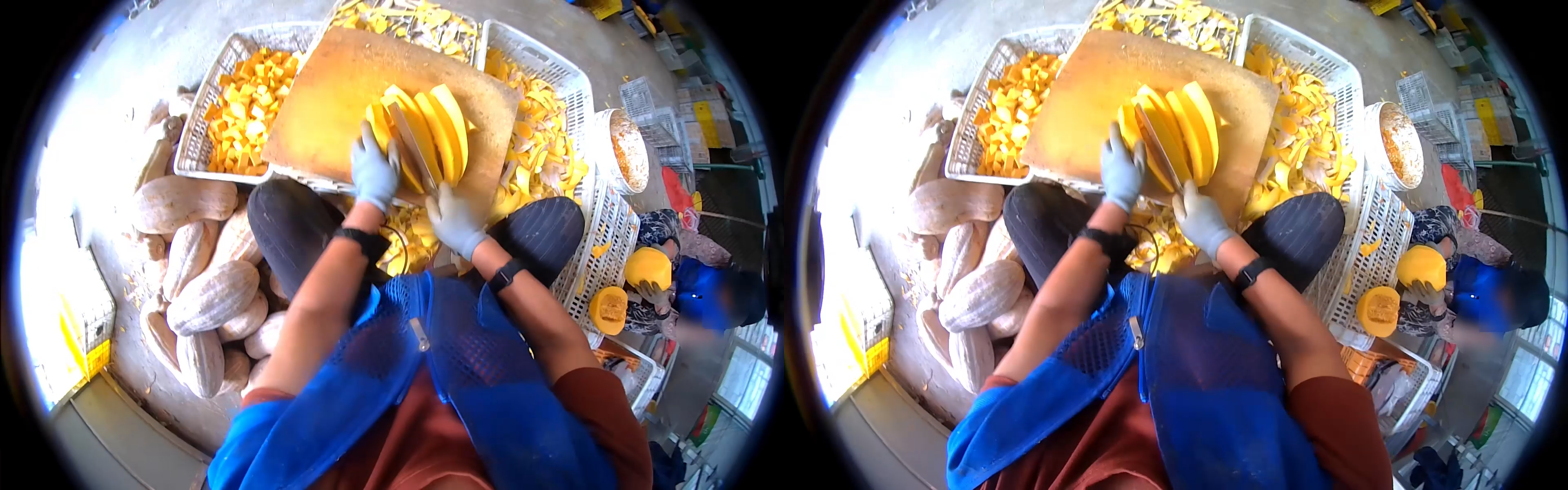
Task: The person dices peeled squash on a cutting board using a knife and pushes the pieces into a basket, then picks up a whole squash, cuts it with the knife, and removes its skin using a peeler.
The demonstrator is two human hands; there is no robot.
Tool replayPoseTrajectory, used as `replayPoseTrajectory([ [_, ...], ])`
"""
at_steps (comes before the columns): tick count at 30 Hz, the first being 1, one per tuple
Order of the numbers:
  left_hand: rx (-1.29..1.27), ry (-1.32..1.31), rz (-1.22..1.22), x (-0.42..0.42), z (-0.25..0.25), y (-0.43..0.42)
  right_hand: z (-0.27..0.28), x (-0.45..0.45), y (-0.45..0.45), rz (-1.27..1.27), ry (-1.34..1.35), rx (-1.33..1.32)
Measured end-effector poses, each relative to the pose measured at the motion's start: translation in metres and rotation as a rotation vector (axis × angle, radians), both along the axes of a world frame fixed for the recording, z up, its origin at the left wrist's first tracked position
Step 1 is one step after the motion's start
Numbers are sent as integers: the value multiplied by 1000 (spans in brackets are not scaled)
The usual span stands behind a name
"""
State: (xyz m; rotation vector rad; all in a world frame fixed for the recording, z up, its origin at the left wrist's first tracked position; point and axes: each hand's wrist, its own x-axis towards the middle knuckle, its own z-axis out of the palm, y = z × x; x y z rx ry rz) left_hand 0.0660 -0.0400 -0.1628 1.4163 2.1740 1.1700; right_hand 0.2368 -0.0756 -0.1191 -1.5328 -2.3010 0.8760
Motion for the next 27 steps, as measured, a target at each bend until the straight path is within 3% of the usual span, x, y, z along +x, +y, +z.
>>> replayPoseTrajectory([
  [4,96,-80,2,37,1,-23,15,12,-11,-167,181,54],
  [11,-231,10,-44,58,33,0,43,36,2,-313,328,-109],
  [13,-313,46,-93,44,33,3,31,37,8,-270,336,-98],
  [16,-221,249,-255,-14,-10,20,45,26,10,-230,296,-158],
  [20,-282,246,-554,-110,7,42,53,3,18,-100,273,-135],
  [23,-270,329,-645,-151,12,54,45,-12,41,-67,257,-124],
  [27,-318,333,-440,-144,34,38,44,-40,86,-173,145,3],
])
